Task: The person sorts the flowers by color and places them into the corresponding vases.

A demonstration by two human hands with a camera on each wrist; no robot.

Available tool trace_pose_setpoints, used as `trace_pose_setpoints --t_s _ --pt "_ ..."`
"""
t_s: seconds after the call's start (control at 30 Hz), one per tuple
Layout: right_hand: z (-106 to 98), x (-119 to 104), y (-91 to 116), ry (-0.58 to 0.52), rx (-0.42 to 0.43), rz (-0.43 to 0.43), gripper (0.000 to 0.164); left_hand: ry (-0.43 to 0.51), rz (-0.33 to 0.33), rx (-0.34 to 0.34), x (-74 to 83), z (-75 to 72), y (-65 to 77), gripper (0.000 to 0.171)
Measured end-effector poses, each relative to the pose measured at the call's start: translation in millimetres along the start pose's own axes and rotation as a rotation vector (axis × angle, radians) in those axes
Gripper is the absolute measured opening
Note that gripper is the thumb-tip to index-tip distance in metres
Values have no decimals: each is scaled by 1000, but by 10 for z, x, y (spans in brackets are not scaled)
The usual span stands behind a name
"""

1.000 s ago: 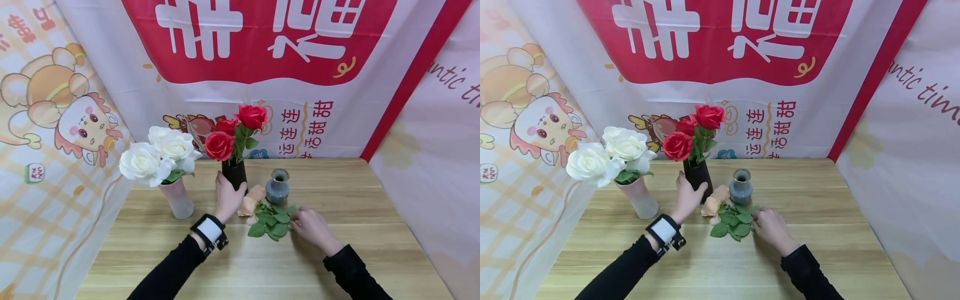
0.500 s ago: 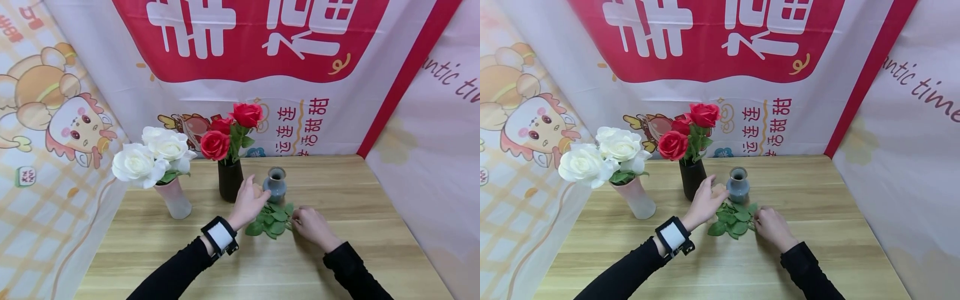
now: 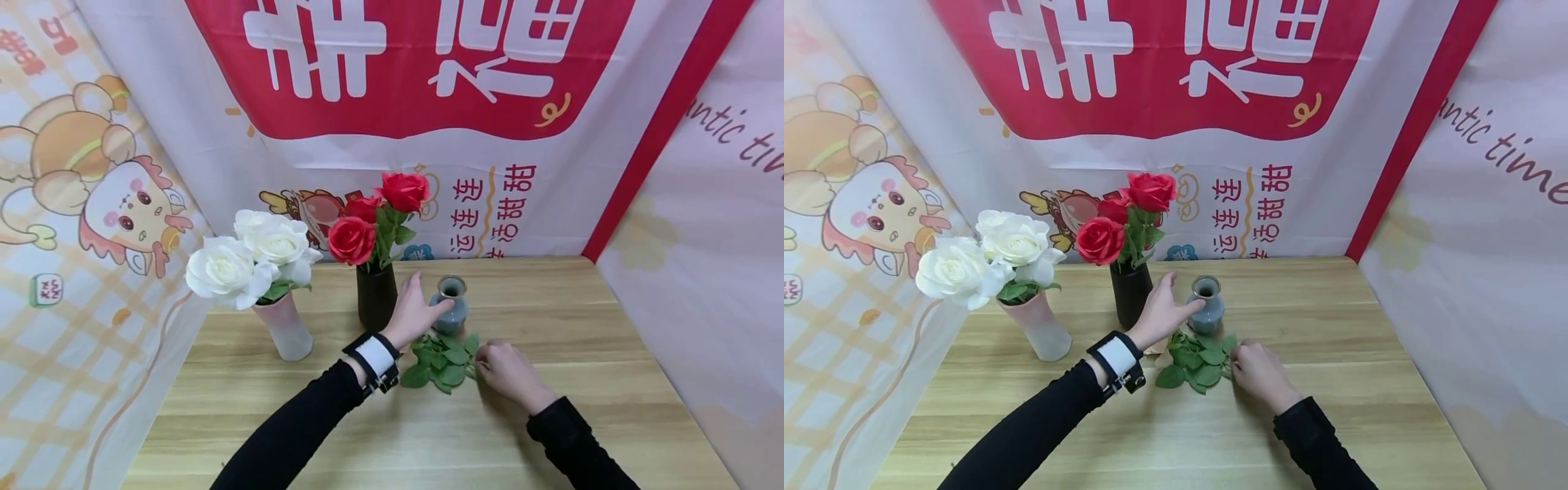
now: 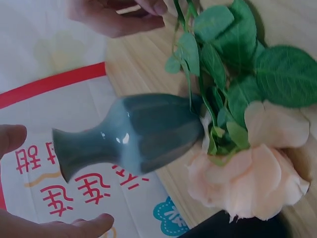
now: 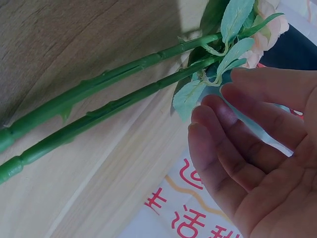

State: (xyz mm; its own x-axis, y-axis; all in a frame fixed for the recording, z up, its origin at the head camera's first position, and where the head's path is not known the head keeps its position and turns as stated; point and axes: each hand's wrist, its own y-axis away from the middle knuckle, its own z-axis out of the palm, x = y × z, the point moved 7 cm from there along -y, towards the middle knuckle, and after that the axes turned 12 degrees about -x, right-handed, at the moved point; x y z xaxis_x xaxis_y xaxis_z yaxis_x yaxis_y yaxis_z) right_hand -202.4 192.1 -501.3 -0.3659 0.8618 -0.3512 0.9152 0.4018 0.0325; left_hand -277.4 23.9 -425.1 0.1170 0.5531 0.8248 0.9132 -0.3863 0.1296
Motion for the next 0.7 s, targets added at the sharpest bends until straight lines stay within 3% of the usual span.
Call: trace_pose_setpoints --t_s 0.23,0.53,0.7 --pt "14 -21 -37 41 -4 -42 7 -36 28 -8 -66 9 -102 93" --pt "57 -45 -109 113 -12 -66 13 31 28 -9 -185 140 -274 96" --pt "116 -43 -139 130 -12 -79 14 22 18 5 -261 190 -337 97"
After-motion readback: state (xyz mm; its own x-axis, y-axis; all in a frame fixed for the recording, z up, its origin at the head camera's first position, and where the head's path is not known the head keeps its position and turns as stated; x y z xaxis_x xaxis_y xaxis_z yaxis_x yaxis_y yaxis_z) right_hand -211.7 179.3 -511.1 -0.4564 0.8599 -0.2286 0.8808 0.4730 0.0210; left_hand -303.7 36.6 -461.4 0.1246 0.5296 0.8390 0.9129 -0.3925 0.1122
